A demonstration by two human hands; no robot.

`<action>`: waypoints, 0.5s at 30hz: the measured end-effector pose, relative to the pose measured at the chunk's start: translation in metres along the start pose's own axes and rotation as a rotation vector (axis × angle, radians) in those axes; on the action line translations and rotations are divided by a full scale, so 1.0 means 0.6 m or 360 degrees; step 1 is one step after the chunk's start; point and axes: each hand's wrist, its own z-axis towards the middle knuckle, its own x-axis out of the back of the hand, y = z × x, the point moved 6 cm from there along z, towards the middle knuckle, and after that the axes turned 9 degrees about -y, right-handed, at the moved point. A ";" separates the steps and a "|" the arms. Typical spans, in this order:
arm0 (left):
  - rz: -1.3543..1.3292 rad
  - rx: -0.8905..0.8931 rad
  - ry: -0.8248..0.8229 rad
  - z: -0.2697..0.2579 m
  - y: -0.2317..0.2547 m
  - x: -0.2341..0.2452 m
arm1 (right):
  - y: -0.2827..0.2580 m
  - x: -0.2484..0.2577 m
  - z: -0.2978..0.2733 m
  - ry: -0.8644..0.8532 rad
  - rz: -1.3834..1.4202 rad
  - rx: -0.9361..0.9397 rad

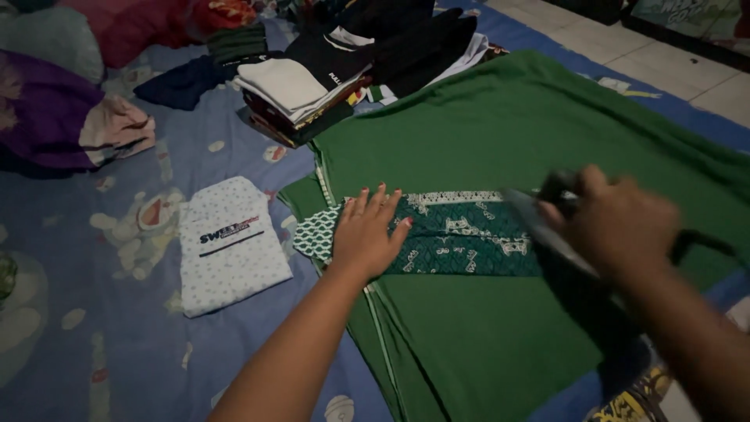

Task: Iron and fold various children's garments on a bed setting.

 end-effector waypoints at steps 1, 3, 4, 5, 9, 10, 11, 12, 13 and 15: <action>-0.0003 0.0004 -0.0004 -0.002 0.000 -0.002 | 0.017 -0.006 0.002 -0.0005 -0.0002 0.0004; 0.0003 0.0004 0.0028 -0.005 0.000 -0.003 | 0.062 -0.033 0.009 -0.0264 -0.0030 -0.0188; 0.0000 0.0010 0.0032 -0.005 -0.001 -0.002 | 0.086 -0.053 0.012 -0.0260 -0.0032 -0.0182; 0.0013 0.0010 0.0024 -0.007 -0.002 0.001 | 0.113 -0.070 0.015 -0.0214 0.0146 -0.0234; 0.0102 0.0100 -0.0082 -0.007 -0.024 0.010 | 0.167 -0.121 0.052 -0.0087 0.0548 -0.0168; 0.0102 0.0108 -0.0078 -0.003 -0.046 0.012 | 0.175 -0.130 0.066 -0.0083 0.0549 -0.0160; -0.0052 0.0201 0.0017 -0.001 -0.075 0.018 | 0.180 -0.137 0.078 -0.0030 0.0712 -0.0087; -0.0206 0.0295 0.0112 0.001 -0.104 0.023 | 0.186 -0.144 0.092 0.0023 0.0875 -0.0014; -0.0205 0.0298 0.0113 -0.007 -0.123 0.029 | 0.188 -0.148 0.100 0.0022 0.0877 -0.0010; -0.0507 0.0390 0.0383 -0.029 -0.174 0.055 | 0.190 -0.152 0.115 0.0128 0.1209 0.0126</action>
